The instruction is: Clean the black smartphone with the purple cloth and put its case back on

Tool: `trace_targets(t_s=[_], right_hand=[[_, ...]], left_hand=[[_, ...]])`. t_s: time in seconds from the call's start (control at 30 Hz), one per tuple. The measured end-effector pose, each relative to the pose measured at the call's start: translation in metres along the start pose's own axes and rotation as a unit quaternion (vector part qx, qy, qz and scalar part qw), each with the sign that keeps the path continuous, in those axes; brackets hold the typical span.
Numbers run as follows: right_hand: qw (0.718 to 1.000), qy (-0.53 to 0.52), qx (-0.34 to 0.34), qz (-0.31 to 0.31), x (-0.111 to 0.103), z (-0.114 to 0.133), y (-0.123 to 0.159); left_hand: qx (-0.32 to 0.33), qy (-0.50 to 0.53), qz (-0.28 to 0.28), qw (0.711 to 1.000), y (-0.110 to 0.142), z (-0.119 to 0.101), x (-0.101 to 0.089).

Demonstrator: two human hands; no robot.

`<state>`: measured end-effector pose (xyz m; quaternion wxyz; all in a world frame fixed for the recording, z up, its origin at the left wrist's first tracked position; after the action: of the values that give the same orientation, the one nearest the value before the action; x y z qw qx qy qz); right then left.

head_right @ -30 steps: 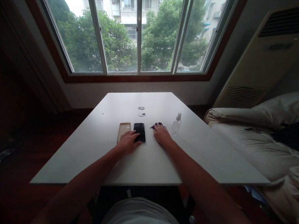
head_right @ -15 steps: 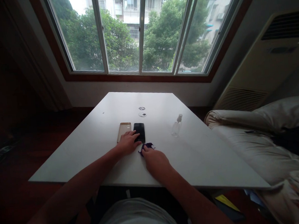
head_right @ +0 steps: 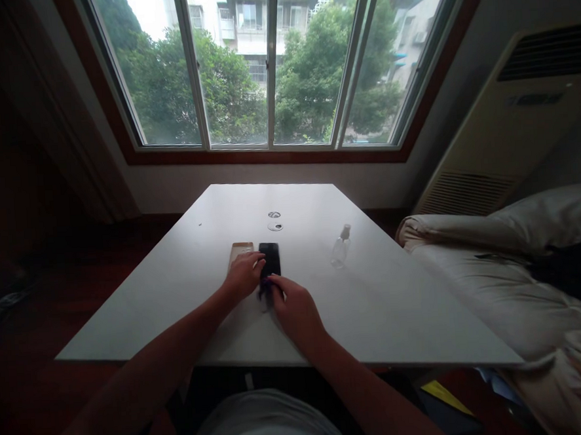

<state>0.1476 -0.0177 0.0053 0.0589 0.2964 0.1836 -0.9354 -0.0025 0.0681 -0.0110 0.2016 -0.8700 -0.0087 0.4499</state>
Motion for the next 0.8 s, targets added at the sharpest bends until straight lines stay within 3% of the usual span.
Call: trace_targets(t_s=[0.07,0.13,0.23,0.3,0.33,0.37,0.43,0.47,0.5,0.53,0.6,0.73,0.8], right_hand=[[0.998,0.052,-0.029,0.033,0.023,0.007,0.005],[0.987,0.069,-0.090,0.110,0.051,0.027,0.016],[0.950,-0.002,-0.201,0.238,0.077,0.069,0.042],[0.926,-0.052,-0.193,0.320,0.078,0.085,0.053],[0.911,-0.075,-0.154,0.374,0.076,0.087,0.057],[0.877,-0.106,-0.118,0.453,0.075,0.087,0.064],[0.772,-0.181,-0.064,0.607,0.069,0.086,0.078],[0.739,-0.218,-0.040,0.636,0.063,0.083,0.079],[0.728,-0.250,-0.022,0.638,0.056,0.079,0.075],[0.741,-0.276,-0.008,0.612,0.049,0.074,0.064],[0.797,-0.310,0.015,0.517,0.033,0.059,0.032],[0.925,-0.320,0.054,0.195,-0.023,0.013,-0.053],[0.956,-0.282,0.063,0.050,-0.053,-0.015,-0.089]], left_hand=[[0.010,0.037,-0.044,0.998,-0.001,-0.002,-0.010],[0.016,0.061,-0.067,0.996,-0.001,-0.004,-0.017],[0.014,0.077,-0.068,0.995,0.000,-0.005,-0.020],[0.006,0.083,-0.058,0.995,0.000,-0.005,-0.019],[0.000,0.086,-0.053,0.995,0.000,-0.004,-0.019],[-0.005,0.087,-0.049,0.995,0.000,-0.004,-0.019],[-0.016,0.088,-0.045,0.995,-0.001,-0.002,-0.018],[-0.019,0.086,-0.042,0.995,-0.001,-0.002,-0.017],[-0.022,0.084,-0.040,0.995,-0.002,-0.001,-0.017],[-0.022,0.082,-0.038,0.996,-0.002,0.000,-0.017],[-0.020,0.074,-0.036,0.996,-0.003,0.001,-0.016],[-0.030,0.038,-0.011,0.999,-0.003,0.006,-0.011],[-0.034,0.018,0.009,0.999,-0.003,0.008,-0.007]])
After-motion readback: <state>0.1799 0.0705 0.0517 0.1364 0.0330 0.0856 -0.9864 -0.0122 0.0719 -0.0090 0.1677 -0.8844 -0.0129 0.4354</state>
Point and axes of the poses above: each hand's wrist, its own y-axis away from the middle knuckle, its own x-axis out of the palm, z = x × y, the point moved 6 cm from there along -y, towards the middle knuckle, and after that the axes turned 5 degrees about z, right-handed, at the moved point
